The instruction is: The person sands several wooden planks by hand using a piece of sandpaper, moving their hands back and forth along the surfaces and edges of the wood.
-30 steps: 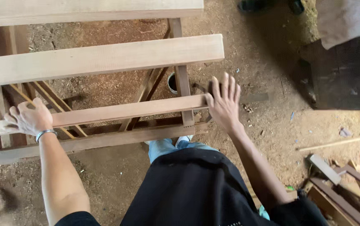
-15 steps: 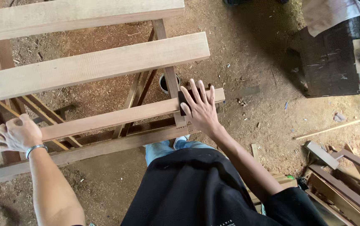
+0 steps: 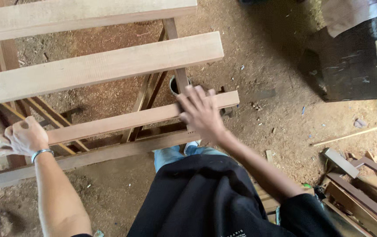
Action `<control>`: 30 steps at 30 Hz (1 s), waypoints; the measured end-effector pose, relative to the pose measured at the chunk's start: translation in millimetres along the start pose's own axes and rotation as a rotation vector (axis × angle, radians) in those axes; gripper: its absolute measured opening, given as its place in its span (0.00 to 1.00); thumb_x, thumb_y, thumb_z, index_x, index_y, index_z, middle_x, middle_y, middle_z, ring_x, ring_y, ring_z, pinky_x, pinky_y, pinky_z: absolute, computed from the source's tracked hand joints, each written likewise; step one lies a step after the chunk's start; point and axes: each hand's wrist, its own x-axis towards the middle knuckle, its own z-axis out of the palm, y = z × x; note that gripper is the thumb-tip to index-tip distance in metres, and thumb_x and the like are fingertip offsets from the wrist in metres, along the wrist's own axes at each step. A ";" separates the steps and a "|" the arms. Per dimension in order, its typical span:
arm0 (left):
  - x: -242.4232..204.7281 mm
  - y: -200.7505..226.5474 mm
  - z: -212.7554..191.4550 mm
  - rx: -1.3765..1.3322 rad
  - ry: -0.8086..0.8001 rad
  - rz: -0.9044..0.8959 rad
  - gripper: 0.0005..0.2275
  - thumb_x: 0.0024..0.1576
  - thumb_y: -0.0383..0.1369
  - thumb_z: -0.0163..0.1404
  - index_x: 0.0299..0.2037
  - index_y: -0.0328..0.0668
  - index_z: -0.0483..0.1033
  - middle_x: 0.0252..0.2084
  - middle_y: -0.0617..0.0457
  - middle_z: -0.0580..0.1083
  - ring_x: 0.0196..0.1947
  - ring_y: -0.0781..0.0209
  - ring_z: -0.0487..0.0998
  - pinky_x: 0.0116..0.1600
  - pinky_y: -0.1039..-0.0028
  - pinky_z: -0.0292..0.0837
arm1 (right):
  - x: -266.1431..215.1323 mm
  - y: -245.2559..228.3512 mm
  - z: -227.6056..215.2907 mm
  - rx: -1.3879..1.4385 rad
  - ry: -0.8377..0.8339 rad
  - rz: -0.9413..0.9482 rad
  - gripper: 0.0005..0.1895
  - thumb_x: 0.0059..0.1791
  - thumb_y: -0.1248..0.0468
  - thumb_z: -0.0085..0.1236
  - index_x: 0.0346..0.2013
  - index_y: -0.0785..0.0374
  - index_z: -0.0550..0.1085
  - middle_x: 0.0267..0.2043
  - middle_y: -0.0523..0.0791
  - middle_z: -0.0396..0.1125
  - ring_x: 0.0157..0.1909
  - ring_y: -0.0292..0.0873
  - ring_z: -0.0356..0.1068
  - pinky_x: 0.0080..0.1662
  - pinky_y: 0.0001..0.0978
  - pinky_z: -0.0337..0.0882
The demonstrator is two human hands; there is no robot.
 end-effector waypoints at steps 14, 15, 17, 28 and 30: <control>5.0 9.9 -6.1 -0.026 -0.091 -0.109 0.11 0.57 0.45 0.48 0.41 0.53 0.78 0.58 0.50 0.70 0.60 0.51 0.63 0.67 0.45 0.41 | 28.2 -64.2 2.1 0.119 0.126 0.004 0.33 0.57 0.42 0.27 0.73 0.54 0.49 0.77 0.53 0.34 0.77 0.55 0.34 0.71 0.60 0.29; 5.2 12.6 -4.5 0.002 -0.056 -0.093 0.12 0.56 0.46 0.48 0.41 0.52 0.78 0.57 0.50 0.70 0.59 0.50 0.63 0.65 0.41 0.38 | 26.4 -64.3 -1.7 0.165 0.208 -0.046 0.33 0.57 0.42 0.28 0.73 0.52 0.50 0.77 0.51 0.35 0.77 0.53 0.36 0.72 0.61 0.31; 3.9 12.1 -5.7 0.070 0.011 -0.070 0.13 0.54 0.46 0.50 0.39 0.50 0.79 0.55 0.50 0.70 0.58 0.48 0.61 0.62 0.35 0.32 | 12.6 -42.7 -12.6 -0.003 0.122 -0.031 0.33 0.57 0.42 0.31 0.72 0.54 0.52 0.76 0.52 0.38 0.75 0.56 0.41 0.69 0.65 0.34; -2.4 27.6 -8.9 0.041 -0.013 -0.158 0.11 0.52 0.44 0.48 0.38 0.52 0.78 0.58 0.49 0.70 0.64 0.46 0.58 0.65 0.35 0.32 | 25.2 40.6 -4.8 0.285 0.007 0.242 0.32 0.58 0.49 0.29 0.75 0.60 0.49 0.77 0.58 0.26 0.77 0.61 0.20 0.68 0.67 0.20; -3.8 27.2 -7.4 0.006 0.095 -0.115 0.12 0.52 0.48 0.50 0.38 0.56 0.78 0.57 0.54 0.69 0.62 0.53 0.60 0.69 0.47 0.34 | 28.5 17.3 4.9 0.272 -0.020 0.222 0.33 0.59 0.48 0.28 0.76 0.60 0.48 0.77 0.57 0.25 0.78 0.60 0.20 0.70 0.65 0.20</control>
